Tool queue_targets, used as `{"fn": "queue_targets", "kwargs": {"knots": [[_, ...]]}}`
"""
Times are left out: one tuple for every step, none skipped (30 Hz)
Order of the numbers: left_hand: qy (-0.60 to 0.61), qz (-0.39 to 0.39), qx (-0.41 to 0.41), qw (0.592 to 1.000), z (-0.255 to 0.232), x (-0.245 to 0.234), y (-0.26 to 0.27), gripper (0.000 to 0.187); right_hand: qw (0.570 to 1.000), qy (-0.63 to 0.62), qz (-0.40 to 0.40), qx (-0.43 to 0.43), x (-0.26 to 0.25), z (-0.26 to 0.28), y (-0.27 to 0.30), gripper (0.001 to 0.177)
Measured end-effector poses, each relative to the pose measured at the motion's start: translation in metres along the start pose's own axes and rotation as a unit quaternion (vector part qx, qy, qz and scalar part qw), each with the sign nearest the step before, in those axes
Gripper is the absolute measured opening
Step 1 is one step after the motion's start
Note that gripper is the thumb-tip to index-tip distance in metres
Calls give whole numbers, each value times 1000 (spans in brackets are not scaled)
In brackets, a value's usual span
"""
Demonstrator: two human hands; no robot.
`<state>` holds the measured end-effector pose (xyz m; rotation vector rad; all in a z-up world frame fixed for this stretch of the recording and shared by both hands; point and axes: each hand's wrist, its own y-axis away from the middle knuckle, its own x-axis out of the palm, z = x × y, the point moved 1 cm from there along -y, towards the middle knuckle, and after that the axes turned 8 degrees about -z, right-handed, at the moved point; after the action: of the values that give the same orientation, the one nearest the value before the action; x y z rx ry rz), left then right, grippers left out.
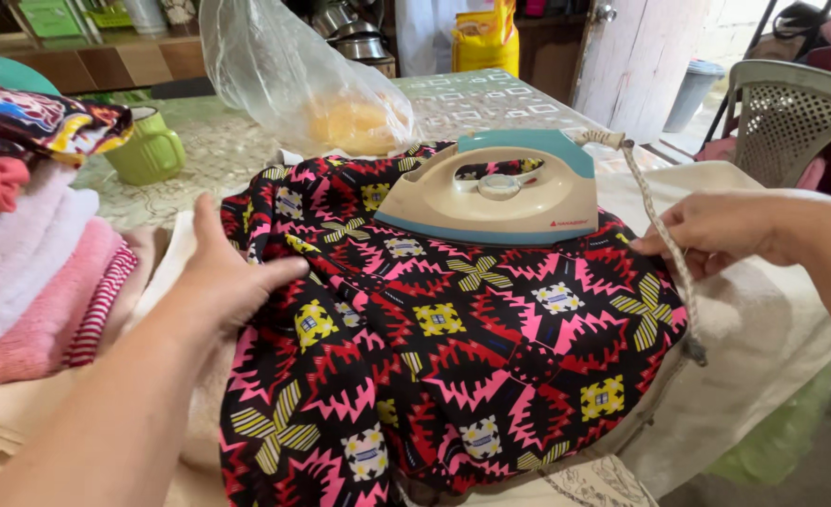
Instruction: The person irons a patterned short-sleeved shirt on a table covered with a cloth. They repeatedly smooth the fabric with their hands, reposition the shirt, and use a steam iron to press different sections including the collar, sleeves, and body. The shirt is flipped and adjusted multiple times during the process.
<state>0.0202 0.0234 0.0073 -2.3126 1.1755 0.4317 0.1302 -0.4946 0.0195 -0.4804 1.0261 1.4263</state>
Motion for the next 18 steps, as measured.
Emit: {"fn": "queue_targets", "kwargs": {"knots": [[-55,-1,46,997,0,-1,1,141,1000,-15,17,-19,4,-2,4,34],[-89,3,42,995,1,-1,2,136,998,-31,31,-37,7,-6,8,33],[-122,8,38,992,2,0,3,132,996,-47,46,-55,7,-12,11,31],[-154,11,31,988,4,1,4,129,997,-64,11,-51,4,-17,14,32],[-165,-17,40,985,7,-1,5,124,995,-80,-23,-47,0,-22,17,32],[-175,-46,50,982,10,-3,5,119,993,-97,-58,-43,-5,-27,22,33],[-186,-74,61,978,13,-6,5,114,988,-82,-121,-45,-10,-31,28,31],[-194,-90,64,975,17,-6,6,110,980,-66,-184,-46,-14,-35,36,30],[-202,-107,68,971,21,-6,7,106,967,-50,-246,-48,-17,-37,44,29],[-211,-123,71,967,23,-6,7,101,964,-79,-248,-43,-16,-38,53,34],[-204,-125,62,969,25,-6,8,99,961,-108,-251,-39,-13,-37,62,38],[-197,-125,53,971,25,-6,10,97,957,-137,-254,-32,-11,-38,74,43],[-191,-125,45,973,25,-5,11,95,971,-90,-223,-13,-4,-37,84,43],[-187,-124,47,973,24,-5,12,91,980,-44,-193,7,8,-36,90,44],[-183,-122,50,974,23,-6,13,87,987,1,-161,28,19,-38,97,45],[-180,-122,52,975,22,-8,14,83,984,-11,-178,-4,30,-40,102,42],[-179,-123,62,974,22,-6,15,82,980,-23,-194,-36,45,-43,102,39],[-178,-127,69,973,22,-5,16,81,975,-35,-210,-71,50,-44,99,36]]}}
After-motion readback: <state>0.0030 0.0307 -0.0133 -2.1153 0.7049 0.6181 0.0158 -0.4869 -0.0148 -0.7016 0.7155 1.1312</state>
